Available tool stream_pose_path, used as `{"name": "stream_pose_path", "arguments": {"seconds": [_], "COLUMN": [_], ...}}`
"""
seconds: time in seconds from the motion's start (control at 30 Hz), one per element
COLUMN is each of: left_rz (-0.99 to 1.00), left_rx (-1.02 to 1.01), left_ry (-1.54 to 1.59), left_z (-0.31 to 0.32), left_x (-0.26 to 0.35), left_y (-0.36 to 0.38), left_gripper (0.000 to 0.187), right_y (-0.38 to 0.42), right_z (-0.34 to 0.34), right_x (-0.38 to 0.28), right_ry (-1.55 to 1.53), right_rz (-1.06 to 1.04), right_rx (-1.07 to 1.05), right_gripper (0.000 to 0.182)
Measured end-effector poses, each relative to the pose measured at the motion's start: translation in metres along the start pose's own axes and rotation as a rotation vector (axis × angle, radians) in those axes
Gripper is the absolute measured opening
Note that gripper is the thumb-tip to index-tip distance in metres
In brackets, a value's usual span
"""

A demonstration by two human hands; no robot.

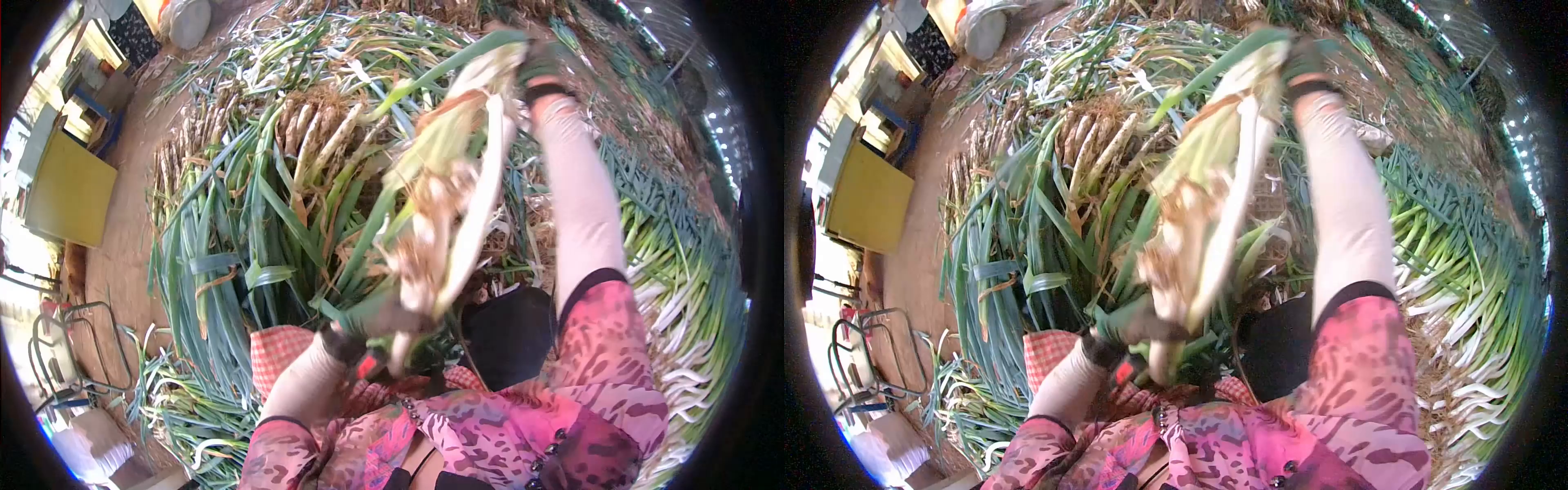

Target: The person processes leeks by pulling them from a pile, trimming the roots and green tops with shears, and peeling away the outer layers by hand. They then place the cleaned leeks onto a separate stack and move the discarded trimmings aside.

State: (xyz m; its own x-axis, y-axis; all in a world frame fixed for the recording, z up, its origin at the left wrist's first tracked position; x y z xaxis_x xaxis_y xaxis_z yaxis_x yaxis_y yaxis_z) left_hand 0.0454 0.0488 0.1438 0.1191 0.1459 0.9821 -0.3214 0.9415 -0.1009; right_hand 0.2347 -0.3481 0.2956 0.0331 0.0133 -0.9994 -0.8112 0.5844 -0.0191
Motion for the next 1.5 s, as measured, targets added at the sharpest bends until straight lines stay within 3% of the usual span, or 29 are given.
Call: {"name": "stream_pose_path", "arguments": {"seconds": [0.03, 0.07, 0.1, 0.13, 0.17, 0.27, 0.33, 0.4, 0.43, 0.47, 0.5, 0.53, 0.57, 0.63, 0.67, 0.7, 0.77, 0.8, 0.87, 1.0, 1.1, 1.13, 1.27, 1.33, 1.43, 1.47, 1.5], "left_rz": [-0.021, -0.041, -0.193, -0.346, -0.141, -0.092, -0.007, 0.174, 0.262, 0.194, 0.125, 0.054, 0.087, 0.154, 0.183, 0.167, 0.126, 0.294, 0.171, 0.076, 0.082, 0.084, 0.091, 0.378, 0.406, 0.430, 0.474], "left_rx": [-0.030, -0.060, -0.045, -0.032, 0.005, 0.335, 0.424, 0.361, 0.292, 0.343, 0.391, 0.436, 0.428, 0.400, 0.401, 0.401, 0.404, 0.339, 0.387, 0.518, 0.522, 0.502, 0.613, 0.524, 0.594, 0.574, 0.547], "left_ry": [-0.022, -0.044, 0.071, 0.186, 0.210, 0.211, 0.197, -0.051, -0.238, -0.174, -0.109, -0.044, -0.117, -0.265, -0.224, -0.204, -0.155, -0.199, -0.185, 0.087, 0.094, 0.059, 0.054, -0.663, -0.490, -0.580, -0.756], "left_z": [0.001, 0.002, 0.001, 0.000, -0.011, -0.043, -0.062, -0.074, -0.075, -0.076, -0.072, -0.069, -0.066, -0.061, -0.064, -0.065, -0.069, -0.074, -0.077, -0.079, -0.078, -0.076, -0.059, -0.074, -0.085, -0.090, -0.095], "left_x": [-0.001, -0.002, 0.005, 0.007, -0.004, -0.016, -0.029, -0.029, -0.024, -0.025, -0.022, -0.020, -0.012, 0.002, -0.011, -0.015, -0.023, -0.037, -0.035, -0.035, -0.025, -0.024, 0.000, -0.009, -0.004, 0.002, 0.006], "left_y": [0.003, 0.007, 0.009, 0.014, 0.011, 0.014, 0.016, 0.019, 0.023, 0.023, 0.023, 0.024, 0.022, 0.019, 0.017, 0.014, 0.010, 0.008, 0.003, -0.007, -0.009, -0.009, -0.007, 0.004, 0.010, 0.011, 0.011], "left_gripper": [0.036, 0.037, 0.036, 0.036, 0.033, 0.035, 0.035, 0.032, 0.029, 0.026, 0.024, 0.021, 0.020, 0.019, 0.020, 0.021, 0.022, 0.025, 0.024, 0.023, 0.030, 0.034, 0.038, 0.034, 0.026, 0.024, 0.027], "right_y": [-0.029, -0.047, -0.061, -0.023, -0.022, -0.015, 0.096, 0.157, 0.168, 0.201, 0.229, 0.246, 0.261, 0.250, 0.235, 0.193, 0.079, 0.041, 0.018, 0.105, 0.152, 0.168, 0.218, 0.201, 0.229, 0.236, 0.235], "right_z": [-0.043, -0.088, -0.130, -0.125, -0.146, -0.176, -0.113, -0.108, -0.137, -0.127, -0.126, -0.112, -0.093, -0.061, -0.054, -0.046, -0.026, -0.017, 0.011, 0.105, 0.130, 0.137, 0.140, 0.131, 0.129, 0.127, 0.125], "right_x": [-0.018, -0.054, -0.090, -0.123, -0.122, -0.092, -0.035, 0.050, 0.110, 0.131, 0.164, 0.165, 0.158, 0.142, 0.139, 0.128, 0.044, -0.011, -0.089, -0.071, 0.014, 0.057, 0.100, 0.138, 0.114, 0.110, 0.111], "right_ry": [0.162, 0.692, 1.199, 1.346, 1.139, 0.563, 0.445, 0.178, 0.601, 1.083, 1.061, 1.273, 1.483, 1.681, 1.619, 1.527, 1.160, 0.941, 0.687, 1.630, 0.968, 0.579, 0.198, 0.140, -0.302, -0.220, -0.099], "right_rz": [-0.101, -0.220, -0.340, -0.415, -0.347, -0.127, 0.014, 0.462, 0.463, 0.401, 0.506, 0.626, 0.746, 0.793, 0.711, 0.434, -0.232, -0.478, -0.833, -0.628, -0.410, -0.140, 0.094, 0.074, 0.594, 0.637, 0.494], "right_rx": [0.135, 0.295, 0.530, 0.573, 0.478, 0.055, -0.189, -0.271, -0.348, -0.591, -0.768, -0.737, -0.692, -0.857, -0.952, -0.884, -0.423, -0.248, -0.093, -0.094, -0.807, -0.876, -0.602, -0.550, -0.570, -0.579, -0.562], "right_gripper": [0.038, 0.037, 0.036, 0.036, 0.036, 0.036, 0.034, 0.042, 0.042, 0.044, 0.047, 0.047, 0.048, 0.048, 0.028, 0.027, 0.029, 0.031, 0.036, 0.047, 0.054, 0.041, 0.028, 0.029, 0.031, 0.034, 0.034]}}
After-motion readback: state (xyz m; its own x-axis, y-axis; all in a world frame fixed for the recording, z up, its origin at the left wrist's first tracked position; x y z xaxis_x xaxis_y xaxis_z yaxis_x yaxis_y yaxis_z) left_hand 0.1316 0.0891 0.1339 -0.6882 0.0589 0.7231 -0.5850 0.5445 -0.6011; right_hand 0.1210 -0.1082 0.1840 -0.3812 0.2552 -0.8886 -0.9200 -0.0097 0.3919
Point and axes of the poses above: each hand's wrist, its own y-axis away from the middle knuckle, its own z-axis out of the palm, x = y × z, the point moved 4 cm from there along -y, towards the middle knuckle, and after that the axes turned 15 degrees about z, right-handed, at the moved point
